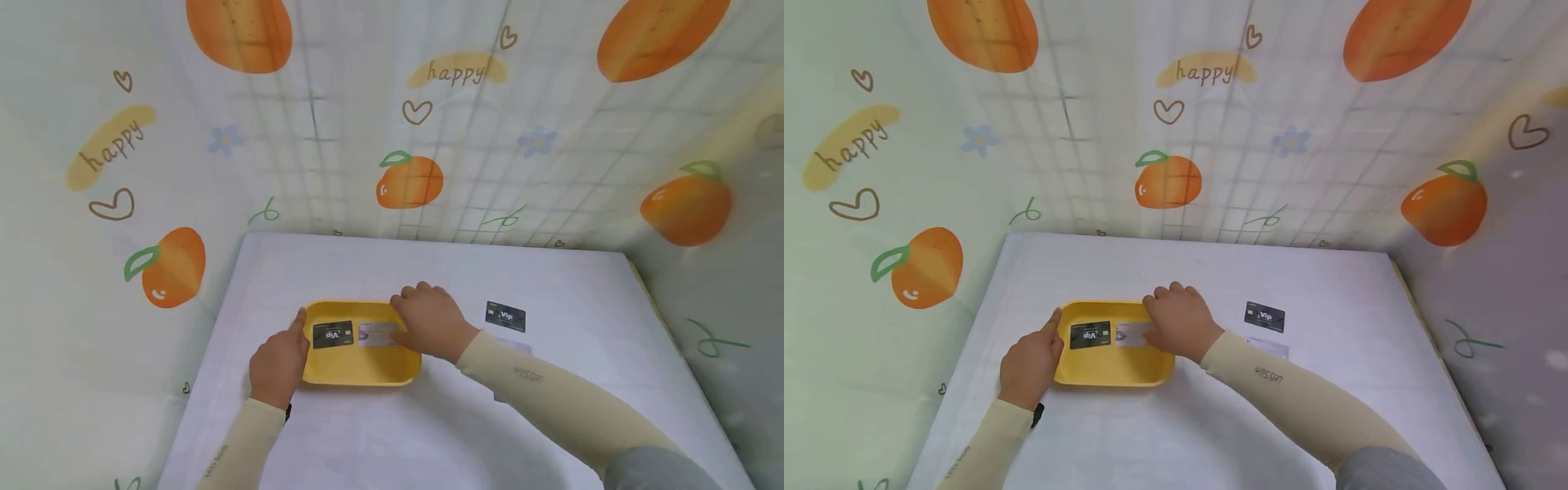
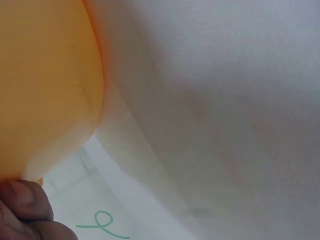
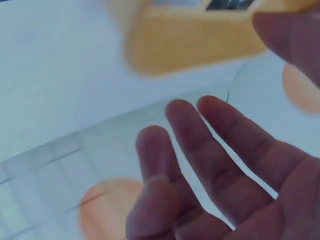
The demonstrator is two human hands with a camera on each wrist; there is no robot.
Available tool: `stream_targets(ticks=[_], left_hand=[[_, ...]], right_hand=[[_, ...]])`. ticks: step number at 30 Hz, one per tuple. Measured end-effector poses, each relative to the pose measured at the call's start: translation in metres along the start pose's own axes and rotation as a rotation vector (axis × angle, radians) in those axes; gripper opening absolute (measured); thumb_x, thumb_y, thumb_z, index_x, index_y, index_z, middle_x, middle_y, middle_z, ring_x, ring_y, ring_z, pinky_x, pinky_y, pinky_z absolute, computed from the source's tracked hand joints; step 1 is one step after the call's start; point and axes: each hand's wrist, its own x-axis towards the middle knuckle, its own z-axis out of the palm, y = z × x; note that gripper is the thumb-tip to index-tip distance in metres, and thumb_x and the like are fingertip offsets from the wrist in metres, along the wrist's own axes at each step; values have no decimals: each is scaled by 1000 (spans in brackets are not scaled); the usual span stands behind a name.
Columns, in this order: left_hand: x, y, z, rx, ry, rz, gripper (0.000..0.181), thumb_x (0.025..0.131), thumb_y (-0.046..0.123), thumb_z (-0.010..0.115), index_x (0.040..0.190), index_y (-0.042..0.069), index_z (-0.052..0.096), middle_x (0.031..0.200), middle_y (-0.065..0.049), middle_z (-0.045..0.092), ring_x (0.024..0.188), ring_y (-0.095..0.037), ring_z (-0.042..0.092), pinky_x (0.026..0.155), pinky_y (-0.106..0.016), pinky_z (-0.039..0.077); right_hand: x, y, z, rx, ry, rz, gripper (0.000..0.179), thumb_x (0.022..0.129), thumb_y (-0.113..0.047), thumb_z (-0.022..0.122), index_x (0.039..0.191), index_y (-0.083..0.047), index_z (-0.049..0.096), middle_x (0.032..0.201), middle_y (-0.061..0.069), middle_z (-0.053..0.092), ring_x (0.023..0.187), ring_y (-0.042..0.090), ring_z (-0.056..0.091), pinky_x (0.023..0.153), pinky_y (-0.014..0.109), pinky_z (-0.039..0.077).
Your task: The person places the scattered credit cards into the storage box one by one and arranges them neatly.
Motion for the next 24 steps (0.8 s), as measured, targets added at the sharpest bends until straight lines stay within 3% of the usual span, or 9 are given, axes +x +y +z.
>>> stream_targets(ticks=[7, 12, 15, 19, 24], left_hand=[[-4, -6, -3, -33, 20, 20, 55, 107, 24, 59, 160, 24, 49, 52, 1, 39, 40, -17, 35, 39, -31, 31], [-3, -5, -8, -49, 39, 33, 54, 106, 22, 58, 160, 22, 50, 51, 0, 38, 39, -17, 34, 39, -31, 30], [-3, -4, -9, -51, 35, 33, 54, 107, 22, 57, 160, 21, 49, 51, 0, 38, 40, -17, 34, 39, -31, 30], [-4, -1, -7, -58, 17, 15, 55, 107, 23, 56, 161, 23, 47, 52, 0, 39, 41, -18, 36, 41, -31, 32], [-4, 0, 0, -78, 17, 12, 55, 107, 24, 55, 162, 24, 47, 53, 0, 40, 41, -19, 37, 41, -32, 32]], right_hand=[[-44, 60, 1, 192, 118, 95, 53, 88, -49, 83, 126, -13, 73, 115, 4, 72, 100, 27, 65, 86, 45, 59], [-69, 113, 24, 323, 163, 170, 46, 88, -40, 85, 122, -12, 73, 111, 3, 72, 103, 26, 68, 89, 49, 57], [-83, 135, 44, 378, 132, 202, 48, 88, -38, 86, 124, -11, 73, 113, 3, 73, 105, 27, 68, 92, 51, 56], [-98, 143, 71, 423, 68, 208, 53, 86, -38, 87, 129, -10, 73, 122, 6, 72, 118, 31, 64, 101, 54, 51], [-107, 131, 100, 410, 62, 207, 59, 81, -40, 90, 130, -13, 73, 131, 5, 67, 128, 31, 58, 107, 54, 47]])
